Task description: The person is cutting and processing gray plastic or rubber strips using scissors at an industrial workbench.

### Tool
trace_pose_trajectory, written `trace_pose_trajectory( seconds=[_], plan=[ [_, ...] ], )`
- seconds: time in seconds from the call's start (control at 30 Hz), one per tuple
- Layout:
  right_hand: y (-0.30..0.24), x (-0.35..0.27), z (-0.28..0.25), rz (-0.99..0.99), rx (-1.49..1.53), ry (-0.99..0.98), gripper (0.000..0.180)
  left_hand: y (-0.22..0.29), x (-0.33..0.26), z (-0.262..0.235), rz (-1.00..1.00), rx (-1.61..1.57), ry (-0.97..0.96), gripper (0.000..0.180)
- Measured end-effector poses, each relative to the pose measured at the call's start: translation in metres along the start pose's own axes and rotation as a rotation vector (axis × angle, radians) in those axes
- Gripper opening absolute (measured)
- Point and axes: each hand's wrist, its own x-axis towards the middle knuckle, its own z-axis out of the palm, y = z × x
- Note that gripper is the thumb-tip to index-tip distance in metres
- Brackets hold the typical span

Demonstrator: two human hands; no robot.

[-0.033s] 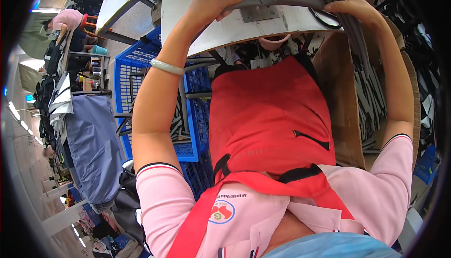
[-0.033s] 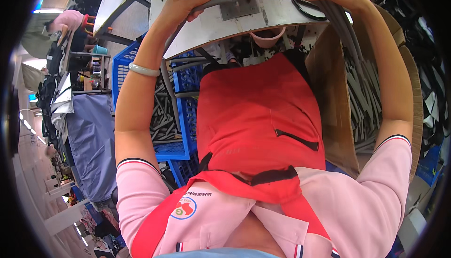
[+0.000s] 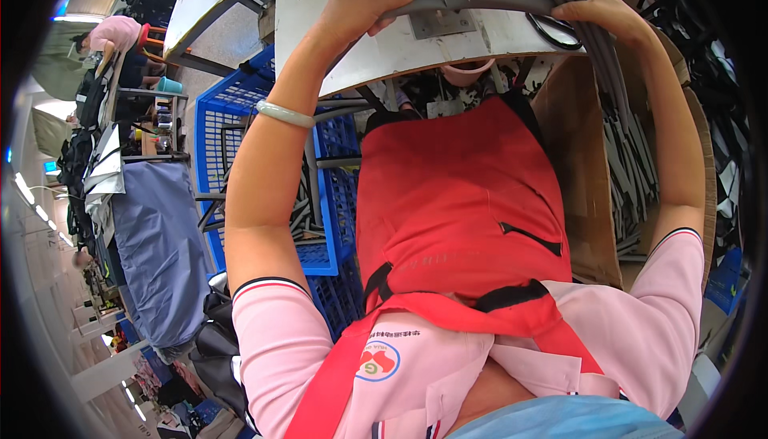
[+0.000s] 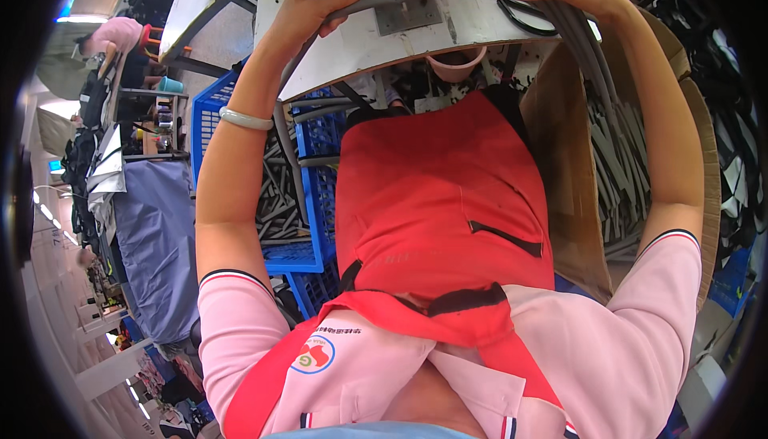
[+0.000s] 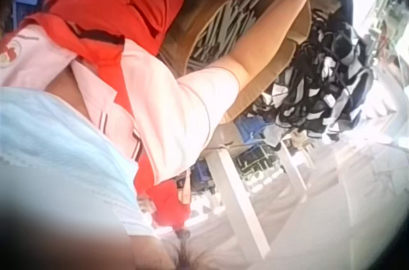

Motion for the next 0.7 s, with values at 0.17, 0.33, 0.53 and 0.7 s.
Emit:
trace_pose_trajectory(
  seconds=[0.17, 0.33, 0.53, 0.7],
  plan=[
    [0.005, 0.009, -0.003, 0.011, -0.04, 0.048, 0.046, 0.001, 0.005, -0.006, 0.013, -0.006, 0.003, 0.028],
    [0.006, 0.011, -0.011, -0.002, -0.105, 0.092, 0.043, 0.004, 0.007, -0.005, 0.028, -0.008, 0.023, 0.029],
    [-0.007, 0.017, -0.015, 0.062, 0.056, -0.003, 0.042, 0.001, 0.013, -0.008, 0.008, -0.065, 0.044, 0.029],
    [-0.016, 0.027, -0.005, 0.034, 0.232, 0.078, 0.033, -0.005, 0.024, -0.017, 0.016, -0.066, 0.044, 0.021]
  ],
)
